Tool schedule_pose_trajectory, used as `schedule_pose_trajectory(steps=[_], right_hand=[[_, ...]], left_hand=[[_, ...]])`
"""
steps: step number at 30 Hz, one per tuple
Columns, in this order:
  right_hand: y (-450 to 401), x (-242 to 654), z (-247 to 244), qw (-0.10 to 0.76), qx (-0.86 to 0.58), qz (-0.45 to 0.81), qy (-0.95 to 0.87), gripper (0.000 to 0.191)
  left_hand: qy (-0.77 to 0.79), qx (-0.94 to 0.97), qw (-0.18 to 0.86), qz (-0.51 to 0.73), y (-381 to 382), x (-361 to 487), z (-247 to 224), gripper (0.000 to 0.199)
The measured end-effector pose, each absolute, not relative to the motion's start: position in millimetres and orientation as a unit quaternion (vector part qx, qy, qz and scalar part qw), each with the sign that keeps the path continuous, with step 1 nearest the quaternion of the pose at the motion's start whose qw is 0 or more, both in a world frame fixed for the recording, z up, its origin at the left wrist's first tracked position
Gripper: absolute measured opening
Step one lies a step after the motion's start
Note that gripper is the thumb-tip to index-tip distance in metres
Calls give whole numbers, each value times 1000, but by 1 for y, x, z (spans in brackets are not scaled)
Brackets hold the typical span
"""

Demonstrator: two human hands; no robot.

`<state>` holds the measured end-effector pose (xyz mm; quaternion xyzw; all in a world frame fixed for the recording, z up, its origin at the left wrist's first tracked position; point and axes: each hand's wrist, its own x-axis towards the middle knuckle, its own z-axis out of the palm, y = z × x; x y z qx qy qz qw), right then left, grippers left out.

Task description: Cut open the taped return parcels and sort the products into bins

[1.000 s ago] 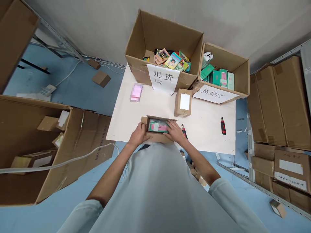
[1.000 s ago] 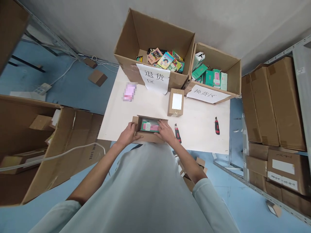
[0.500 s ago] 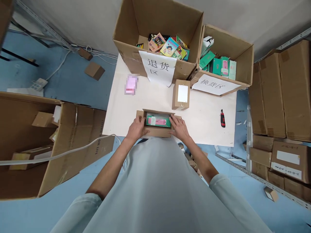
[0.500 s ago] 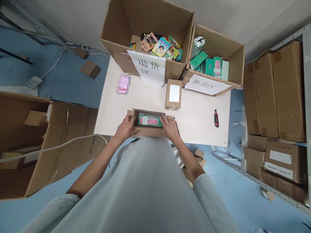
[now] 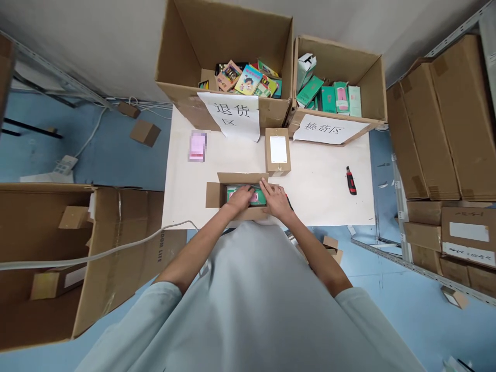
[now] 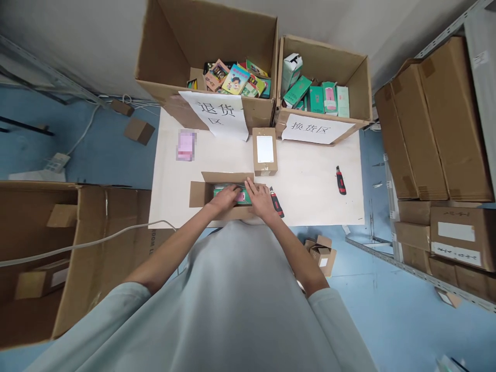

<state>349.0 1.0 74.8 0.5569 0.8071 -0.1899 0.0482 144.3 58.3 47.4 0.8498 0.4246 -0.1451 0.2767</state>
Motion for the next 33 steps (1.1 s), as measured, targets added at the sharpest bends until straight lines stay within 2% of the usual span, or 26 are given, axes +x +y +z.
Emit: schedule_pose_trajectory(steps=[7, 15, 18, 23, 26, 30, 33], right_hand=[[-4, 345, 72, 41, 572, -195, 796, 127], [-6, 347, 76, 15, 592, -240, 769, 131], [-8, 353, 76, -58, 617, -298, 726, 135], [-23, 354, 88, -288, 655, -387, 582, 130], [-35, 333, 104, -378, 649, -411, 517, 129], [-44, 287, 130, -388, 657, -408, 501, 134], [-43, 254, 141, -352, 703, -321, 528, 131]], left_hand=[[405, 854, 255, -202, 71, 157, 46, 69], [417, 855, 257, -172, 70, 144, 74, 59], [423, 856, 263, -141, 72, 124, 92, 57], [472, 814, 337, 12, 77, 94, 134, 56], [494, 754, 411, 135, 83, 86, 160, 54], [492, 614, 549, 283, 91, 91, 179, 56], [477, 518, 610, 363, 94, 100, 179, 51]])
